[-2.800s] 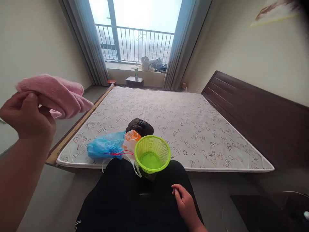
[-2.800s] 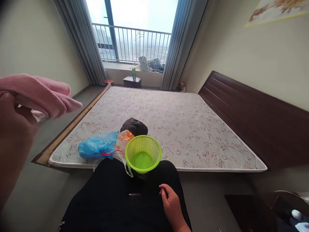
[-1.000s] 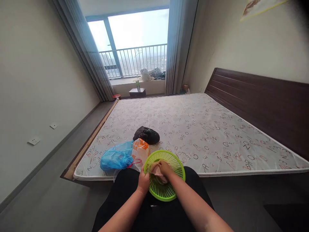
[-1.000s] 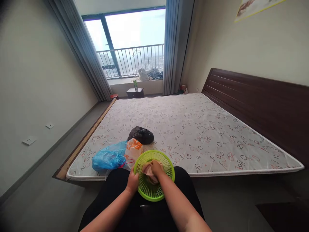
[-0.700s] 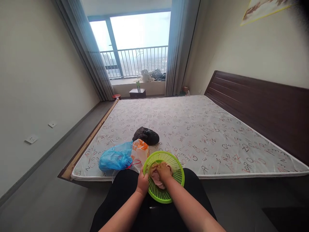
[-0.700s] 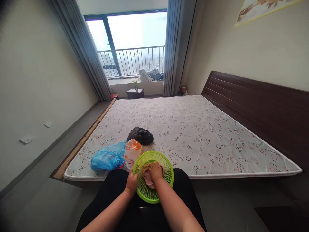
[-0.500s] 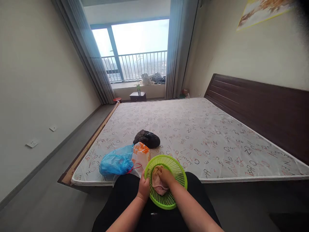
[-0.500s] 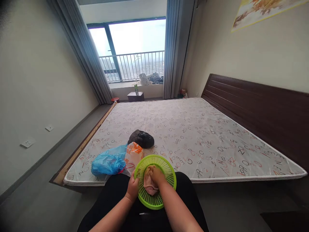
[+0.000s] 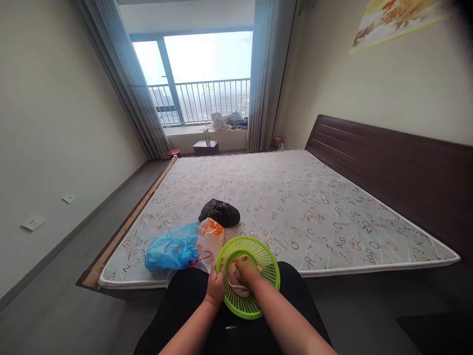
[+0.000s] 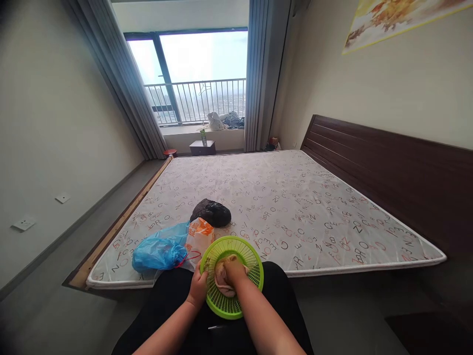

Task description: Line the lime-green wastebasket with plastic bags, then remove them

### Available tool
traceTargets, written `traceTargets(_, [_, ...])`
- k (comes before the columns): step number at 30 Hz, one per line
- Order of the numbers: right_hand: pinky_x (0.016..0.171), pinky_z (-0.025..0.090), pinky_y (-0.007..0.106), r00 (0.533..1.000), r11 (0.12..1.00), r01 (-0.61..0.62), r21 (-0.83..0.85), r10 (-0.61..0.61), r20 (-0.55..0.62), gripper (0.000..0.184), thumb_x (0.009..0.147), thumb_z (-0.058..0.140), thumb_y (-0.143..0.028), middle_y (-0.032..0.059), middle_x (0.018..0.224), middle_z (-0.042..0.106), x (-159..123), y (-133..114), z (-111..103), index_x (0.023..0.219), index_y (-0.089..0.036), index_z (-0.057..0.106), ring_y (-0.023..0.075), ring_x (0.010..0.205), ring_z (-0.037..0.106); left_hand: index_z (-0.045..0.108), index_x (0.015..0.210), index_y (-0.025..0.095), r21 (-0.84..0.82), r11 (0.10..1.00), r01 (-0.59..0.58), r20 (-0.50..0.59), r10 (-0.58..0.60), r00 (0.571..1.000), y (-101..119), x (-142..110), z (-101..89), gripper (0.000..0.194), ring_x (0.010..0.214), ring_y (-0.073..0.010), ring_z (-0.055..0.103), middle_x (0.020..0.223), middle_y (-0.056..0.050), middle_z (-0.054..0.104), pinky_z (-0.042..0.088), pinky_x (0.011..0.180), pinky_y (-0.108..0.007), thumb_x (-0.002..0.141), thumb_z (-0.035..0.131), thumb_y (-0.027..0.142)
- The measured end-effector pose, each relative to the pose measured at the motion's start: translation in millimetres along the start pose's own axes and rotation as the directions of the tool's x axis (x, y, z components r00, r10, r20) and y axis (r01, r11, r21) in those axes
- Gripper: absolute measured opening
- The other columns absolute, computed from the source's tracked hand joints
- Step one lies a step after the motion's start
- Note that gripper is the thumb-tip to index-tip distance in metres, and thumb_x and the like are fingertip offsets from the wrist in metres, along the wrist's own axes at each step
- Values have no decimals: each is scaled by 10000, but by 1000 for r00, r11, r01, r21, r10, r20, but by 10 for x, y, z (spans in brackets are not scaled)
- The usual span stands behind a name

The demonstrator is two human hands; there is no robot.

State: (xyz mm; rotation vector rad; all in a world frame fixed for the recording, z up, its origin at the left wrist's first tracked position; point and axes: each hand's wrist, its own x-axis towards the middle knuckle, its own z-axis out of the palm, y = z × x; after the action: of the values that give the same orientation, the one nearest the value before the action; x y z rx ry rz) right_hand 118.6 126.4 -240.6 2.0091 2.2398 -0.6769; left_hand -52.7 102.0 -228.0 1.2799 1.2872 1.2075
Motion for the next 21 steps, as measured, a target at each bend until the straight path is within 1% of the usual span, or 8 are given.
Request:
traceTargets(3, [946, 494, 406, 990, 999, 29, 26, -25, -137, 358, 938, 571, -355, 174, 1244, 685, 9, -8, -86, 1248, -184, 627, 307, 1137, 657, 628, 1224, 247, 12, 1000, -3, -14, 4, 1000, 16, -2, 3, 379, 1289, -293, 608, 1287, -123, 695, 429, 1182, -439, 855, 580, 319])
traceTargets(6, [1045, 437, 481, 960, 998, 67, 5, -64, -272, 403, 953, 558, -344, 187, 1399, 607, 3, -14, -97, 1333, -211, 574, 338, 1295, 563, 621, 1233, 247, -4, 1000, 16, -9, -16, 1000, 21, 2, 23, 395, 1266, -287, 621, 1277, -123, 698, 441, 1172, -439, 845, 571, 300])
traceTargets(9, [1009, 452, 576, 995, 999, 50, -14, -51, -80, 623, 814, 704, -258, 245, 1432, 583, -5, -11, 2, 1409, -184, 534, 412, 1317, 549, 608, 1240, 236, -26, 999, 28, 3, -28, 1000, 7, 7, 39, 395, 1219, -275, 643, 1255, -118, 705, 479, 1133, -433, 855, 548, 303])
traceTargets(12, [920, 525, 509, 995, 999, 48, 23, -50, 89, 638, 692, 778, -215, 202, 1246, 710, 5, 23, 82, 1312, -180, 631, 392, 1135, 676, 607, 1235, 232, -6, 1000, 4, 10, -4, 1000, -41, 14, 34, 372, 1219, -266, 644, 1254, -117, 706, 493, 1115, -413, 879, 530, 308])
traceTargets(14, [956, 518, 414, 992, 993, 96, 66, -101, 76, 581, 729, 747, -233, 120, 1254, 719, 26, 57, 72, 1300, -248, 646, 320, 1153, 680, 604, 1237, 224, 30, 999, -26, 15, 26, 1000, -86, 22, 25, 366, 1232, -267, 640, 1266, -121, 702, 489, 1120, -424, 891, 516, 305])
traceTargets(16, [1009, 481, 358, 996, 990, 90, 109, -87, -34, 524, 823, 661, -247, 84, 1342, 676, 52, 84, 31, 1343, -281, 609, 271, 1243, 632, 595, 1248, 210, 52, 997, -52, 20, 51, 998, -127, 31, 20, 374, 1228, -268, 644, 1273, -123, 700, 492, 1119, -451, 895, 503, 293])
traceTargets(19, [1004, 471, 405, 988, 989, -24, 148, 46, -149, 442, 922, 547, -251, 146, 1359, 647, 70, 89, -1, 1362, -235, 589, 302, 1268, 603, 577, 1285, 199, 50, 996, -68, 25, 67, 997, -166, 46, 23, 399, 1213, -259, 656, 1280, -119, 699, 512, 1101, -464, 905, 480, 274])
traceTargets(21, [963, 485, 429, 994, 987, -54, 150, 68, -89, 422, 893, 606, -266, 175, 1280, 680, 56, 73, 21, 1311, -213, 634, 336, 1206, 635, 580, 1291, 200, 64, 995, -83, 23, 81, 996, -181, 52, 23, 395, 1205, -257, 664, 1273, -120, 705, 529, 1079, -451, 923, 466, 285])
